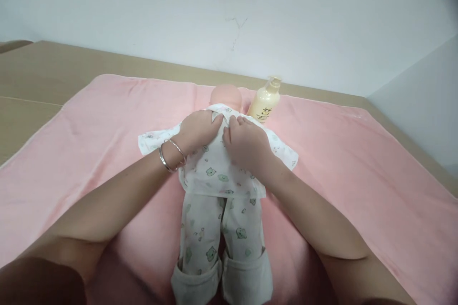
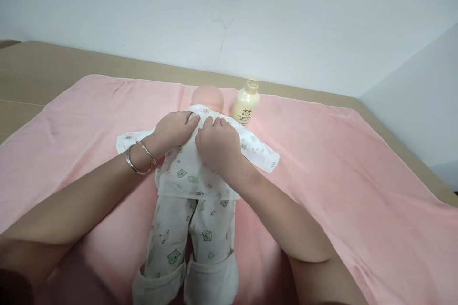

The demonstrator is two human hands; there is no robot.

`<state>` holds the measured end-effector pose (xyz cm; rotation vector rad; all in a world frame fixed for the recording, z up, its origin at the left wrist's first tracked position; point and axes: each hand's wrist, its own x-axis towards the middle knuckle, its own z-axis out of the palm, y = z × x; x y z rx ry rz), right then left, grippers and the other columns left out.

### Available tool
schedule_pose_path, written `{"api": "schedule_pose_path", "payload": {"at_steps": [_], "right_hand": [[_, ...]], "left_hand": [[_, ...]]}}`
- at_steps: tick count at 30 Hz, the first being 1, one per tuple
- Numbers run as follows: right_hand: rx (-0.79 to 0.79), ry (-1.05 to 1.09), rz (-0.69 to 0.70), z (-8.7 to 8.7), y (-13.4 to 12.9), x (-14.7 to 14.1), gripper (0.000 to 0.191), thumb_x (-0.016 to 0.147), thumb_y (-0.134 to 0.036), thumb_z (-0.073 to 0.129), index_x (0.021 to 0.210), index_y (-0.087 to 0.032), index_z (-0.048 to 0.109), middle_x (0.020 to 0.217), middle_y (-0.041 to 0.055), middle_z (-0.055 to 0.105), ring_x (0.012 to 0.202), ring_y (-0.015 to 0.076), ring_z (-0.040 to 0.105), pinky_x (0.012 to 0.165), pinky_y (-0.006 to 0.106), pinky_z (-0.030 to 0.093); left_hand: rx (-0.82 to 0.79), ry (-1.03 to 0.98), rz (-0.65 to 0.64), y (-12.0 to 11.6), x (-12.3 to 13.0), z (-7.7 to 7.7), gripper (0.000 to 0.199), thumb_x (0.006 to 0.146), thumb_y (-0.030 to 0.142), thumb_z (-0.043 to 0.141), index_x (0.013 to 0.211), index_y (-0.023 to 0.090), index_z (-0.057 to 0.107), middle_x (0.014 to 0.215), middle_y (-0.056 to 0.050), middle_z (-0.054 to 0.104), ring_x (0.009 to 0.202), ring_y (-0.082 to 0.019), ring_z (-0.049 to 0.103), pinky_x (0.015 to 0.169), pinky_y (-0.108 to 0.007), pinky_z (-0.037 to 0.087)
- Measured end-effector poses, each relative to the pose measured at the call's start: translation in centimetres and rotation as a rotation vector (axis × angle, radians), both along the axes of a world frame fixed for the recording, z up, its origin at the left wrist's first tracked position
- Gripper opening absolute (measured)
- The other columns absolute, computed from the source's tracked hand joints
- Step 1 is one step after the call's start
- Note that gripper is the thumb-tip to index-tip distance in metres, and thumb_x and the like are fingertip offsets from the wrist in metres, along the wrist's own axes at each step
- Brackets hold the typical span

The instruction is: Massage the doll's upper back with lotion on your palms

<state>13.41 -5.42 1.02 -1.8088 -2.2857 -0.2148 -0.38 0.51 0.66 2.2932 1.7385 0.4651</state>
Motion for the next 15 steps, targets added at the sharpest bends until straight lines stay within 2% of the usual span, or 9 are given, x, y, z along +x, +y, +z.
{"api": "schedule_pose_path", "payload": {"at_steps": [2, 4, 7, 10, 12, 15], "right_hand": [[-0.018, 0.014, -0.011, 0.0, -0.1, -0.1, 0.038, 0.104, -0.024, 0.03, 0.11, -0.01, 0.065, 0.105, 0.019, 0.073, 0.102, 0.032, 0.068, 0.088, 0.04, 0.054], [-0.054, 0.058, -0.046, 0.1, 0.5, 0.1, 0.04, 0.105, -0.027, 0.03, 0.115, -0.009, 0.065, 0.111, 0.0184, 0.073, 0.107, 0.0324, 0.067, 0.093, 0.041, 0.053], [-0.111, 0.136, -0.063, 0.2, 1.8, 0.9, 0.045, 0.106, -0.033, 0.031, 0.125, -0.006, 0.062, 0.13, 0.021, 0.067, 0.125, 0.0347, 0.06, 0.104, 0.044, 0.049], [-0.146, 0.157, -0.041, 0.1, 2.8, 1.5, 0.049, 0.107, -0.036, 0.03, 0.128, -0.004, 0.06, 0.138, 0.023, 0.064, 0.131, 0.0362, 0.056, 0.109, 0.046, 0.046], [-0.128, 0.141, -0.032, -0.2, 3.0, 1.6, 0.051, 0.107, -0.034, 0.029, 0.131, -0.001, 0.058, 0.138, 0.0246, 0.063, 0.133, 0.037, 0.056, 0.112, 0.048, 0.044], [-0.066, 0.132, -0.054, -0.9, 2.1, 0.8, 0.053, 0.106, -0.031, 0.028, 0.139, 0.002, 0.054, 0.141, 0.0284, 0.06, 0.136, 0.0386, 0.053, 0.117, 0.053, 0.039]], "left_hand": [[-0.014, -0.032, 0.009, 0.6, -0.2, -0.3, 0.051, 0.099, 0.048, 0.031, 0.085, 0.017, 0.069, 0.086, -0.014, 0.074, 0.078, -0.027, 0.067, 0.068, -0.038, 0.05], [0.075, -0.003, 0.001, 0.0, -0.2, -0.4, 0.048, 0.099, 0.044, 0.033, 0.086, 0.016, 0.069, 0.084, -0.014, 0.073, 0.078, -0.028, 0.067, 0.07, -0.039, 0.05], [0.24, 0.154, -0.112, -2.4, 0.2, 0.0, 0.031, 0.095, 0.024, 0.04, 0.087, 0.013, 0.069, 0.089, -0.016, 0.071, 0.09, -0.03, 0.069, 0.08, -0.041, 0.052], [0.289, 0.235, -0.222, -4.1, 0.8, 0.3, 0.028, 0.089, 0.011, 0.041, 0.088, 0.012, 0.068, 0.091, -0.017, 0.069, 0.097, -0.031, 0.067, 0.087, -0.041, 0.052], [0.287, 0.177, -0.214, -3.8, 0.9, 0.1, 0.028, 0.09, 0.012, 0.039, 0.087, 0.013, 0.067, 0.092, -0.016, 0.068, 0.097, -0.029, 0.067, 0.089, -0.041, 0.053], [0.24, 0.011, -0.178, -1.6, 0.7, -0.8, 0.028, 0.095, 0.021, 0.037, 0.093, 0.015, 0.064, 0.105, -0.016, 0.069, 0.105, -0.029, 0.064, 0.098, -0.045, 0.051]]}}
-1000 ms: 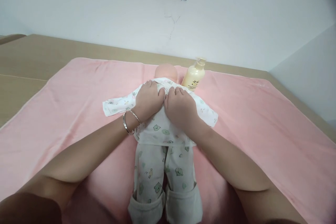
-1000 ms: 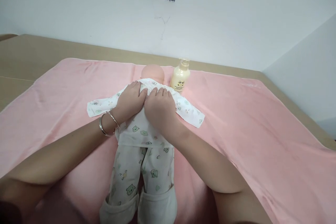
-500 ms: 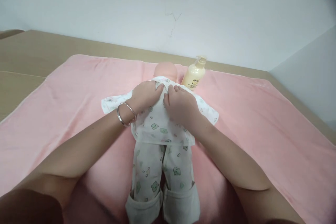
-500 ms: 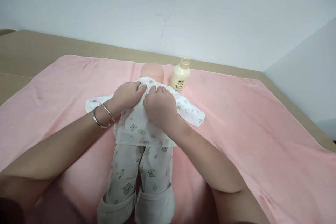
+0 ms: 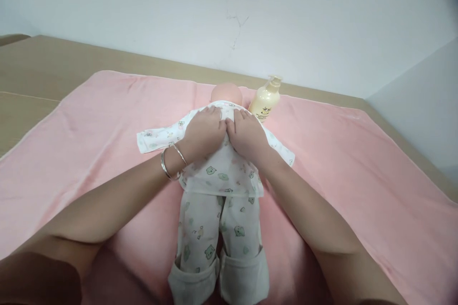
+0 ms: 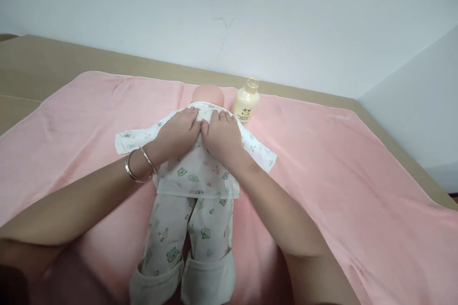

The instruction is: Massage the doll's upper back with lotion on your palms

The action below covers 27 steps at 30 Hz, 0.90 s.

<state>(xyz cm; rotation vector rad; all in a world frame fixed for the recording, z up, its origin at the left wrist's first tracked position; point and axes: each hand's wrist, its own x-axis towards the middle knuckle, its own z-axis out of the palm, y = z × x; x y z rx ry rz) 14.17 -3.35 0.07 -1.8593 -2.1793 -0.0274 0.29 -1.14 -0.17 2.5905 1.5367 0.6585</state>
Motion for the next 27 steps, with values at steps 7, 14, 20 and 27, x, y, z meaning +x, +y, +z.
{"api": "schedule_pose_path", "payload": {"at_steps": [7, 14, 20, 27], "right_hand": [[0.083, 0.082, 0.087, -0.7, -2.7, -2.2, 0.059, 0.101, -0.022, 0.03, 0.154, 0.004, 0.039, 0.161, 0.0261, 0.04, 0.155, 0.036, 0.031, 0.127, 0.055, 0.028], [-0.03, 0.237, -0.038, -0.9, 1.1, 0.3, 0.069, 0.106, -0.044, 0.027, 0.155, 0.005, 0.037, 0.164, 0.0275, 0.034, 0.158, 0.0376, 0.024, 0.127, 0.055, 0.026], [-0.018, 0.231, -0.006, -1.4, 1.4, 0.8, 0.067, 0.104, -0.043, 0.029, 0.155, -0.001, 0.04, 0.163, 0.0229, 0.038, 0.156, 0.0356, 0.03, 0.127, 0.055, 0.027], [-0.035, 0.126, -0.011, -0.2, 0.4, 0.6, 0.062, 0.103, -0.031, 0.025, 0.153, 0.002, 0.041, 0.16, 0.0256, 0.042, 0.154, 0.0378, 0.034, 0.125, 0.058, 0.03]], "left_hand": [[-0.214, -0.223, 0.171, 2.0, -0.1, -0.5, 0.042, 0.097, 0.04, 0.035, 0.107, 0.013, 0.064, 0.115, -0.019, 0.072, 0.106, -0.031, 0.065, 0.099, -0.047, 0.052], [-0.134, -0.3, 0.164, 1.4, 0.0, -1.2, 0.045, 0.096, 0.035, 0.037, 0.123, 0.013, 0.066, 0.134, -0.016, 0.069, 0.126, -0.03, 0.061, 0.115, -0.049, 0.045], [-0.091, -0.117, 0.094, 1.2, -0.1, -1.0, 0.048, 0.098, 0.031, 0.031, 0.124, 0.006, 0.063, 0.124, -0.022, 0.069, 0.118, -0.033, 0.062, 0.109, -0.051, 0.047], [0.012, -0.145, 0.067, -1.5, 0.8, -1.8, 0.056, 0.1, 0.026, 0.027, 0.146, 0.0, 0.043, 0.155, -0.027, 0.046, 0.147, -0.037, 0.04, 0.125, -0.057, 0.03]]}}
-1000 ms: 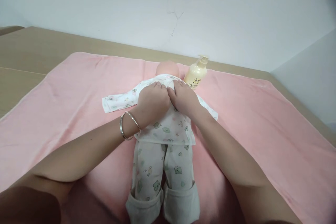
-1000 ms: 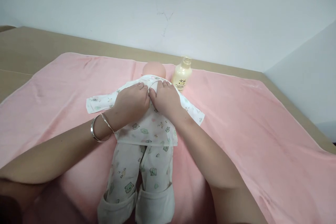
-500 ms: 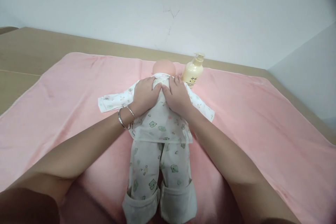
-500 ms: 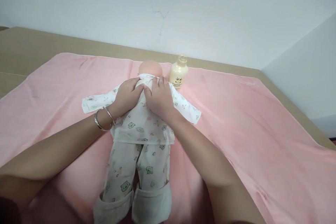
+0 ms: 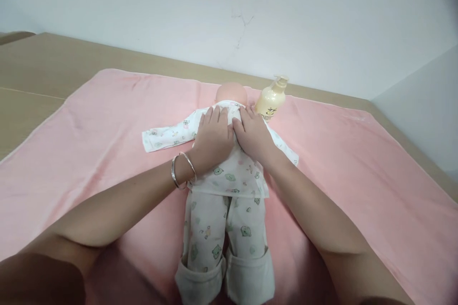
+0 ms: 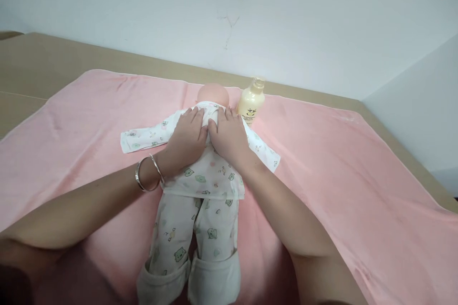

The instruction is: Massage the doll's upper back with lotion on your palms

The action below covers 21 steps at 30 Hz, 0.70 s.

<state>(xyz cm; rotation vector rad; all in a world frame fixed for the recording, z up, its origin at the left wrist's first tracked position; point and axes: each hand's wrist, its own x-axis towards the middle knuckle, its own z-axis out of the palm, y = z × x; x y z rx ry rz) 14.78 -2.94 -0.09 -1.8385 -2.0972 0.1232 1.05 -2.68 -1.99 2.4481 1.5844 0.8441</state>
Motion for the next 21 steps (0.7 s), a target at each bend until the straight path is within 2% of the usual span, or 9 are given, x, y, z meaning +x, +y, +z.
{"api": "schedule_pose_path", "payload": {"at_steps": [2, 4, 7, 10, 16, 19, 21], "right_hand": [[0.017, -0.091, 0.042, 0.3, -1.8, -0.8, 0.06, 0.104, -0.027, 0.023, 0.153, 0.004, 0.04, 0.158, 0.0279, 0.043, 0.152, 0.0393, 0.036, 0.123, 0.06, 0.032], [0.061, -0.176, 0.122, 0.5, -3.8, -1.9, 0.06, 0.104, -0.025, 0.024, 0.154, 0.005, 0.039, 0.159, 0.0294, 0.041, 0.152, 0.0411, 0.035, 0.124, 0.061, 0.032], [0.107, -0.199, 0.197, 0.4, -5.7, -3.1, 0.06, 0.103, -0.025, 0.03, 0.155, 0.003, 0.038, 0.164, 0.0257, 0.035, 0.156, 0.0424, 0.027, 0.127, 0.06, 0.028], [0.06, -0.117, 0.182, 0.2, -4.6, -2.9, 0.06, 0.102, -0.023, 0.028, 0.156, 0.002, 0.038, 0.167, 0.0219, 0.031, 0.159, 0.0398, 0.02, 0.129, 0.058, 0.024], [-0.076, 0.084, 0.006, 0.1, 0.3, 0.0, 0.065, 0.105, -0.036, 0.028, 0.156, 0.002, 0.035, 0.165, 0.025, 0.033, 0.158, 0.0367, 0.023, 0.13, 0.053, 0.023], [-0.073, 0.076, -0.011, 0.3, 0.5, 0.3, 0.066, 0.105, -0.037, 0.029, 0.157, 0.003, 0.035, 0.166, 0.025, 0.032, 0.158, 0.0364, 0.025, 0.13, 0.053, 0.023], [-0.056, 0.047, -0.003, 0.5, -0.1, 0.0, 0.065, 0.104, -0.035, 0.028, 0.155, 0.004, 0.036, 0.163, 0.0262, 0.037, 0.155, 0.0365, 0.031, 0.129, 0.053, 0.027]], "left_hand": [[-0.037, -0.06, 0.008, 0.6, -0.2, 0.0, 0.05, 0.099, 0.025, 0.03, 0.137, 0.003, 0.051, 0.146, -0.024, 0.055, 0.139, -0.034, 0.049, 0.121, -0.054, 0.036], [-0.11, -0.103, 0.02, 1.8, -0.7, 0.1, 0.042, 0.098, 0.027, 0.033, 0.122, 0.007, 0.06, 0.128, -0.021, 0.066, 0.123, -0.031, 0.059, 0.113, -0.05, 0.044], [-0.21, -0.165, 0.038, 3.4, -1.5, 0.5, 0.037, 0.099, 0.032, 0.035, 0.109, 0.012, 0.064, 0.113, -0.016, 0.071, 0.108, -0.028, 0.064, 0.103, -0.045, 0.051], [-0.168, -0.117, 0.023, 3.5, -1.7, 0.7, 0.041, 0.1, 0.03, 0.031, 0.111, 0.012, 0.066, 0.115, -0.016, 0.072, 0.108, -0.027, 0.065, 0.102, -0.044, 0.052], [0.149, 0.156, -0.053, 0.2, -0.7, 0.3, 0.046, 0.098, 0.016, 0.029, 0.128, -0.002, 0.059, 0.133, -0.028, 0.065, 0.128, -0.034, 0.061, 0.113, -0.051, 0.048], [0.216, 0.175, -0.058, -0.8, -0.1, -0.1, 0.048, 0.097, 0.013, 0.029, 0.134, -0.006, 0.054, 0.14, -0.031, 0.06, 0.137, -0.035, 0.057, 0.118, -0.052, 0.045], [0.203, 0.163, -0.077, -0.7, 0.0, -0.1, 0.048, 0.098, 0.014, 0.028, 0.135, -0.005, 0.053, 0.141, -0.03, 0.059, 0.14, -0.035, 0.053, 0.119, -0.052, 0.043]]}}
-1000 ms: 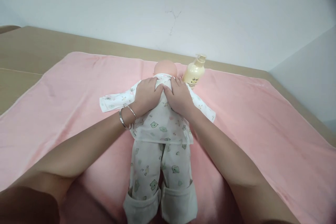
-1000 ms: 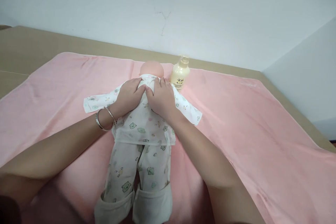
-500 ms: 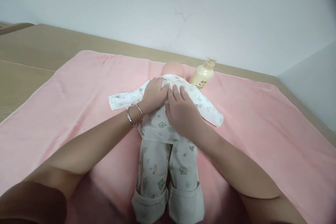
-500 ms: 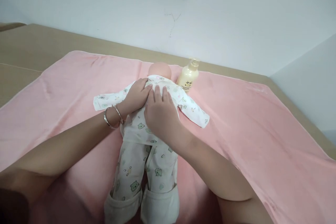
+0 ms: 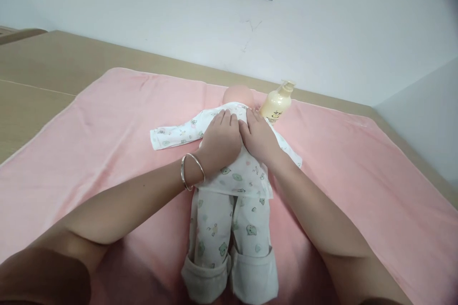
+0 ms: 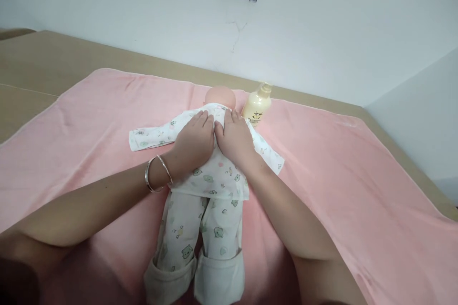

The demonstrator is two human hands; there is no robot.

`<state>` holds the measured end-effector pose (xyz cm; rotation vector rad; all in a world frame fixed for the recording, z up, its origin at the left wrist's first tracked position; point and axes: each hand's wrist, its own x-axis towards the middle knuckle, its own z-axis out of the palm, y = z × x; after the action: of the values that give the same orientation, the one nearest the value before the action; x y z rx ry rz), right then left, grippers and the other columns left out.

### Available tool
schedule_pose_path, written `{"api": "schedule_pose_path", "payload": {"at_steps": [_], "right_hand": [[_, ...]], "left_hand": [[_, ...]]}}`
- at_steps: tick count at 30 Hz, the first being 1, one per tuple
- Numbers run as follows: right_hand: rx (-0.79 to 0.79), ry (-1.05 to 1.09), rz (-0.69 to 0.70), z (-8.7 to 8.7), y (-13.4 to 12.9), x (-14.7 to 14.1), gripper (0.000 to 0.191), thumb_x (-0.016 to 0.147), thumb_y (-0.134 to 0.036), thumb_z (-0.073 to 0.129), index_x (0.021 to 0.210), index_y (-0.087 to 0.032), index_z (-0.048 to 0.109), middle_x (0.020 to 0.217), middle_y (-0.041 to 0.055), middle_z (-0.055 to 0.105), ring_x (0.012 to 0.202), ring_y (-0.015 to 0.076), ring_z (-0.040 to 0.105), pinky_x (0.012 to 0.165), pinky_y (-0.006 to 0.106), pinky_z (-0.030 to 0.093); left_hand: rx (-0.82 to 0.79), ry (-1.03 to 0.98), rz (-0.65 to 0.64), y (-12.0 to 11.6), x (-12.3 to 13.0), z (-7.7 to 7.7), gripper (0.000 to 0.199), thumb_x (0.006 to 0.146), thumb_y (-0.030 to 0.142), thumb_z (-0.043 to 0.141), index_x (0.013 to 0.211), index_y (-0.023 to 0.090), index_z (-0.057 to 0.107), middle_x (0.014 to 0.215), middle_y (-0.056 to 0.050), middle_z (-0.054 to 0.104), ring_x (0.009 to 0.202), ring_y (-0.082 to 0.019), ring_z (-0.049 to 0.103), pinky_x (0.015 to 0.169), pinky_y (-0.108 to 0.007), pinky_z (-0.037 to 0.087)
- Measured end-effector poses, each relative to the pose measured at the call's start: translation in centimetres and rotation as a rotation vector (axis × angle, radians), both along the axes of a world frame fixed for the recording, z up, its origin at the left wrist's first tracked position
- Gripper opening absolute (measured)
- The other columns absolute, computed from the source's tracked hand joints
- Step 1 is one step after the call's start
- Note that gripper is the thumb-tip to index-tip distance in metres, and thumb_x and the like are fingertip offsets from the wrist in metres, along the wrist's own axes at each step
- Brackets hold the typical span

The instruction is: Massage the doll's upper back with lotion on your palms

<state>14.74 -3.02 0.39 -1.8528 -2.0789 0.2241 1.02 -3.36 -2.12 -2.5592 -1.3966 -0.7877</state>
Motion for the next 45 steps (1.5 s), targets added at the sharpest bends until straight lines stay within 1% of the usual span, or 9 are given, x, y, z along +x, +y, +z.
{"api": "schedule_pose_path", "payload": {"at_steps": [4, 8, 15, 20, 29, 34, 39, 42, 45], "right_hand": [[0.093, -0.057, 0.02, -0.2, -2.0, -1.4, 0.061, 0.104, -0.029, 0.027, 0.151, 0.006, 0.042, 0.156, 0.0285, 0.046, 0.151, 0.0371, 0.04, 0.126, 0.055, 0.034], [0.231, -0.063, 0.131, -1.2, -3.6, -2.5, 0.059, 0.103, -0.026, 0.026, 0.149, 0.004, 0.046, 0.159, 0.0279, 0.043, 0.154, 0.0367, 0.034, 0.128, 0.058, 0.029], [0.111, 0.193, 0.1, -1.6, 0.4, -0.1, 0.058, 0.1, -0.028, 0.032, 0.151, -0.009, 0.049, 0.163, 0.0139, 0.042, 0.157, 0.0286, 0.031, 0.132, 0.054, 0.024], [0.075, 0.152, 0.025, -0.9, 1.0, 0.5, 0.059, 0.1, -0.029, 0.032, 0.149, -0.001, 0.048, 0.161, 0.0205, 0.043, 0.154, 0.0331, 0.035, 0.13, 0.056, 0.027], [0.177, 0.011, 0.168, -0.7, -4.7, -3.7, 0.062, 0.096, -0.018, 0.031, 0.156, -0.001, 0.039, 0.166, 0.0173, 0.035, 0.159, 0.0347, 0.022, 0.132, 0.059, 0.018], [0.095, 0.148, 0.122, -1.0, -1.2, -1.3, 0.06, 0.098, -0.021, 0.028, 0.153, -0.005, 0.045, 0.166, 0.0148, 0.037, 0.158, 0.0297, 0.026, 0.132, 0.054, 0.021], [0.097, 0.232, -0.003, -1.6, 1.8, 1.2, 0.057, 0.101, -0.033, 0.032, 0.149, -0.008, 0.05, 0.159, 0.017, 0.047, 0.153, 0.032, 0.037, 0.129, 0.054, 0.027], [0.11, 0.175, 0.0, -1.4, 1.3, 0.9, 0.055, 0.101, -0.03, 0.03, 0.146, -0.008, 0.052, 0.158, 0.0186, 0.048, 0.152, 0.0336, 0.039, 0.127, 0.058, 0.029], [0.138, 0.11, -0.001, -1.3, -0.3, -0.5, 0.057, 0.101, -0.027, 0.03, 0.147, -0.002, 0.05, 0.159, 0.0232, 0.045, 0.153, 0.0361, 0.036, 0.126, 0.06, 0.029]], "left_hand": [[-0.202, -0.062, 0.035, 1.9, -0.6, 0.8, 0.044, 0.099, 0.022, 0.03, 0.124, 0.001, 0.059, 0.129, -0.024, 0.065, 0.126, -0.035, 0.059, 0.112, -0.054, 0.046], [-0.386, -0.17, 0.099, 3.6, -1.4, 1.7, 0.036, 0.099, 0.032, 0.034, 0.106, 0.011, 0.063, 0.113, -0.018, 0.07, 0.104, -0.029, 0.064, 0.099, -0.048, 0.052], [-0.121, 0.084, 0.009, 0.5, -0.7, 1.7, 0.043, 0.097, 0.015, 0.027, 0.119, 0.002, 0.062, 0.12, -0.024, 0.068, 0.117, -0.033, 0.064, 0.105, -0.051, 0.051], [0.036, 0.078, -0.114, -0.2, -0.4, 0.8, 0.045, 0.095, 0.012, 0.03, 0.13, 0.001, 0.058, 0.137, -0.025, 0.062, 0.136, -0.033, 0.055, 0.118, -0.052, 0.042], [-0.402, -0.222, 0.002, 4.8, -2.2, 1.6, 0.034, 0.099, 0.033, 0.034, 0.103, 0.014, 0.062, 0.107, -0.015, 0.071, 0.093, -0.026, 0.065, 0.09, -0.045, 0.055], [-0.181, 0.058, -0.041, 1.8, -1.2, 1.6, 0.048, 0.1, 0.022, 0.022, 0.114, 0.004, 0.064, 0.123, -0.026, 0.066, 0.12, -0.036, 0.061, 0.106, -0.057, 0.047], [-0.159, 0.019, 0.024, -2.4, 0.6, 1.3, 0.058, 0.1, 0.029, 0.032, 0.15, 0.001, 0.041, 0.161, -0.025, 0.04, 0.154, -0.041, 0.033, 0.126, -0.061, 0.031], [-0.219, -0.027, 0.0, -1.4, 0.5, 0.9, 0.058, 0.099, 0.027, 0.031, 0.151, 0.002, 0.041, 0.163, -0.022, 0.039, 0.156, -0.037, 0.03, 0.129, -0.057, 0.027], [-0.235, -0.131, 0.005, 1.6, -0.5, 0.5, 0.053, 0.1, 0.027, 0.027, 0.142, 0.004, 0.05, 0.155, -0.021, 0.05, 0.15, -0.031, 0.041, 0.128, -0.053, 0.03]]}}
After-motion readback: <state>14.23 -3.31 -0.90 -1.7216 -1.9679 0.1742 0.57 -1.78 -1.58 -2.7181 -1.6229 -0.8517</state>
